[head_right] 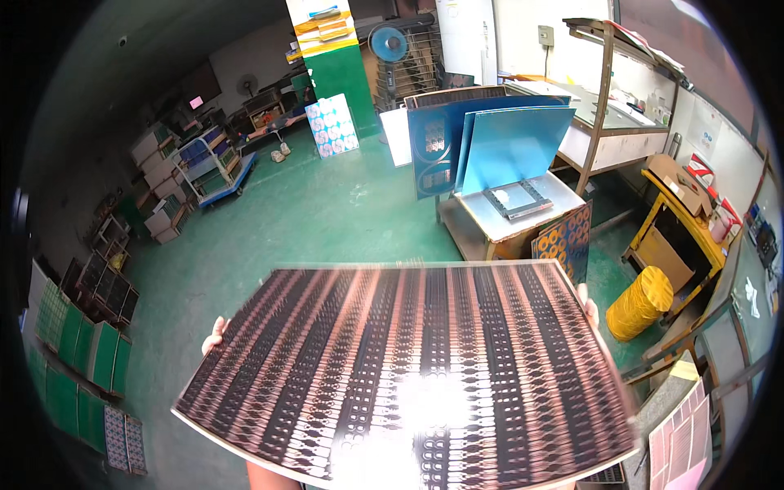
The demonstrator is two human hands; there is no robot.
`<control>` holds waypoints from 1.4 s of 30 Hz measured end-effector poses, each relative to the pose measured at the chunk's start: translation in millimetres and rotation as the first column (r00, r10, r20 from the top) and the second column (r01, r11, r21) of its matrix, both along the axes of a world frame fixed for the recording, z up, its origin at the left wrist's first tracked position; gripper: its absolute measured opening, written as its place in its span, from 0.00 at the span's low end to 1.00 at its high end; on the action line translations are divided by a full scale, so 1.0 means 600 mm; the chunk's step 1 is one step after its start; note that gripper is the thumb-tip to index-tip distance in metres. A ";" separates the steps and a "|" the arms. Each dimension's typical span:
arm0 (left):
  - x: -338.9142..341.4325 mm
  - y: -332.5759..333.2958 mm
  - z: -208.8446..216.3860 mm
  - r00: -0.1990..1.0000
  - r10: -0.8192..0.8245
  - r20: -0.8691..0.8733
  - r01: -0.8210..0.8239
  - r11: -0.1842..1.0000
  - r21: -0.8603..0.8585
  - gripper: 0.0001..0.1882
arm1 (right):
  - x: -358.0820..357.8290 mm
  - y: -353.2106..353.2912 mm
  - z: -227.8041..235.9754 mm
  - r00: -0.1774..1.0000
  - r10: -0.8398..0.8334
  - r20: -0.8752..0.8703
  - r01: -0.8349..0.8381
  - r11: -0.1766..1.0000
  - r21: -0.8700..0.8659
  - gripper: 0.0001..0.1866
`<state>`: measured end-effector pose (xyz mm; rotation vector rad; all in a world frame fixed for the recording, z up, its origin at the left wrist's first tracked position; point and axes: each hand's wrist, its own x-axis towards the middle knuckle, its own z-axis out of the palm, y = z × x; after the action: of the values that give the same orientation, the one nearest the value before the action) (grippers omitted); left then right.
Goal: Sorting and inspecting patterned metal plates into a vertical rack.
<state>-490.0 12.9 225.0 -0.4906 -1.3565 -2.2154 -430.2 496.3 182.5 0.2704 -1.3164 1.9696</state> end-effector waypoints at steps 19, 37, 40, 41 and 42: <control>-0.011 0.133 0.004 0.824 -0.541 0.167 0.329 0.698 0.636 0.26 | 0.002 -0.113 -0.010 0.855 0.440 0.276 -0.188 0.758 -0.625 0.18; -0.006 0.107 -0.040 0.898 -0.336 0.283 0.214 0.897 0.388 0.15 | 0.080 -0.031 -0.060 0.554 0.430 0.713 -0.403 0.888 -0.223 0.23; 0.003 0.102 -0.039 0.901 -0.306 0.306 0.206 0.925 0.319 0.14 | 0.087 -0.040 -0.069 0.465 0.347 0.814 -0.439 0.889 -0.129 0.14; 0.003 0.103 -0.038 0.902 -0.311 0.298 0.212 0.923 0.320 0.14 | 0.089 -0.047 -0.063 0.450 0.348 0.823 -0.441 0.887 -0.134 0.13; 0.003 0.102 -0.038 0.905 -0.314 0.288 0.220 0.924 0.313 0.14 | 0.093 -0.030 -0.086 0.407 0.367 0.837 -0.484 0.863 -0.143 0.12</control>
<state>-488.4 73.9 202.3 -0.2148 -1.1616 -2.7667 -374.7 478.1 130.9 -0.4443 -2.1663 2.6107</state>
